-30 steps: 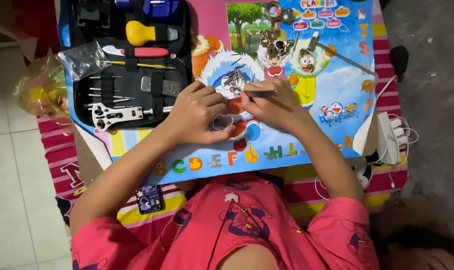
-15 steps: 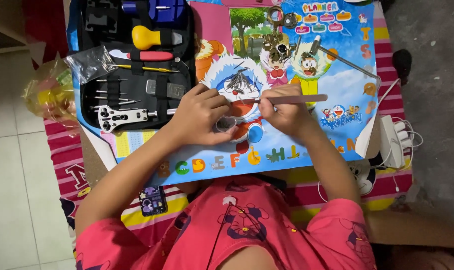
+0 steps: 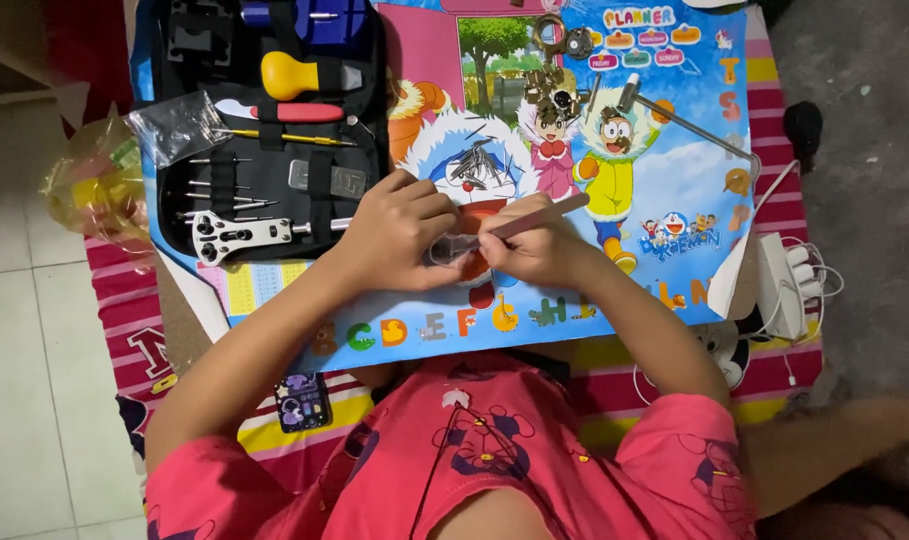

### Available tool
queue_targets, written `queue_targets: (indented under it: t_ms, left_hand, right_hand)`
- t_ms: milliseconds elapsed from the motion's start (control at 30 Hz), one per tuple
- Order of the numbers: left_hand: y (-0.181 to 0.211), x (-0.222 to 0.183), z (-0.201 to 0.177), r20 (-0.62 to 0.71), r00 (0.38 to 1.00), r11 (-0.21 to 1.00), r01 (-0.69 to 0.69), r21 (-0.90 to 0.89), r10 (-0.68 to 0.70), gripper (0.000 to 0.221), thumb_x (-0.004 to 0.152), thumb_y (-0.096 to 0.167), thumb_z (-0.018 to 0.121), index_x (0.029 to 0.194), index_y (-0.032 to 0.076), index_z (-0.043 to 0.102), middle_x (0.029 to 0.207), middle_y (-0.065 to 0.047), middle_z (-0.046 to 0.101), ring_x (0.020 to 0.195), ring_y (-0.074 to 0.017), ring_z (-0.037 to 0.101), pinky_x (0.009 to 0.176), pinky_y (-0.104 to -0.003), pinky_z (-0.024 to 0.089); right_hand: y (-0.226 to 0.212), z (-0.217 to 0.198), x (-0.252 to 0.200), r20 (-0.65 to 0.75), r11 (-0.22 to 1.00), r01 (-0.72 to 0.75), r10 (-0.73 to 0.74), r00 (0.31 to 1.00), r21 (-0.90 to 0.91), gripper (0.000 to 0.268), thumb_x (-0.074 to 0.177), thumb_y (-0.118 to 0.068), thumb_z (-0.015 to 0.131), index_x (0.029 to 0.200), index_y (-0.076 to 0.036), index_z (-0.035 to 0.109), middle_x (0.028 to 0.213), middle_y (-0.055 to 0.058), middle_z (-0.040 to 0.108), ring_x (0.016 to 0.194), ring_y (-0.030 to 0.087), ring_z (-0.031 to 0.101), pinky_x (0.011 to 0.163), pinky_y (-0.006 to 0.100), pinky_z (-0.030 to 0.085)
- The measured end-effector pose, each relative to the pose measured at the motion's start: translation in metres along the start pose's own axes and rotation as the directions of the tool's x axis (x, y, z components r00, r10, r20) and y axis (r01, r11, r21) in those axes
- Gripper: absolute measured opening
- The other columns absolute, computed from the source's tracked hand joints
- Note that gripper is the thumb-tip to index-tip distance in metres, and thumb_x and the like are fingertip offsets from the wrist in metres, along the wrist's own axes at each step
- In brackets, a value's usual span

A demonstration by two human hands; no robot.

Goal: Using precision tools to assemble or repair small watch components on a workspace.

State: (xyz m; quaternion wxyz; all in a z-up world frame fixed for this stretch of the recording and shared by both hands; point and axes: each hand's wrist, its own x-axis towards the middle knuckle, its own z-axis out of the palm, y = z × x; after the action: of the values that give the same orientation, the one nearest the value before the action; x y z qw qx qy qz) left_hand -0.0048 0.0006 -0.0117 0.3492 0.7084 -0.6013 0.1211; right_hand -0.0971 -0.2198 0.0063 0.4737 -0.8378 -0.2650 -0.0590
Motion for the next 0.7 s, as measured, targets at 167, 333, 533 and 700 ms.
queue_targets:
  t_ms: [167,333,533,700]
  left_hand:
    - [-0.003,-0.003,0.004,-0.023,0.999,0.999,-0.033,0.023,0.033,0.047,0.095,0.056,0.062,0.074,0.014,0.07,0.077,-0.002,0.067,0.074,-0.0211,0.063,0.073,-0.036,0.045]
    - [-0.002,-0.003,0.005,-0.04,0.998,0.998,-0.052,0.023,0.052,0.048,0.099,0.054,0.06,0.074,0.014,0.067,0.078,-0.002,0.067,0.074,-0.0212,0.063,0.074,-0.036,0.045]
    - [-0.002,-0.002,0.001,-0.033,0.998,0.998,-0.058,0.015,0.058,0.046,0.099,0.051,0.062,0.073,0.013,0.067,0.077,-0.003,0.067,0.074,-0.0215,0.063,0.074,-0.036,0.045]
    - [-0.002,-0.002,0.002,-0.006,0.999,0.999,-0.052,0.016,0.052,0.045,0.1,0.048,0.061,0.073,0.013,0.069,0.077,-0.005,0.069,0.074,-0.0223,0.065,0.073,-0.038,0.046]
  right_hand:
    - [-0.008,0.001,0.007,0.047,0.998,-0.02,0.023,0.999,-0.066,0.035,0.104,-0.021,0.052,0.072,-0.01,0.057,0.051,0.012,0.052,0.049,0.036,0.058,0.052,0.04,0.047]
    - [-0.009,-0.001,0.006,0.076,0.994,-0.033,0.041,0.996,-0.104,0.035,0.105,-0.022,0.051,0.072,-0.01,0.055,0.052,0.013,0.053,0.05,0.037,0.059,0.054,0.041,0.047]
    - [-0.003,-0.006,0.003,0.029,0.991,-0.01,0.014,0.999,-0.134,0.033,0.103,-0.022,0.055,0.072,-0.012,0.057,0.051,0.01,0.051,0.051,0.036,0.06,0.053,0.04,0.048]
    - [0.002,-0.011,0.0,0.013,0.997,-0.058,0.059,0.998,-0.05,0.035,0.099,-0.026,0.057,0.066,-0.016,0.056,0.048,0.001,0.049,0.047,0.025,0.055,0.055,0.033,0.047]
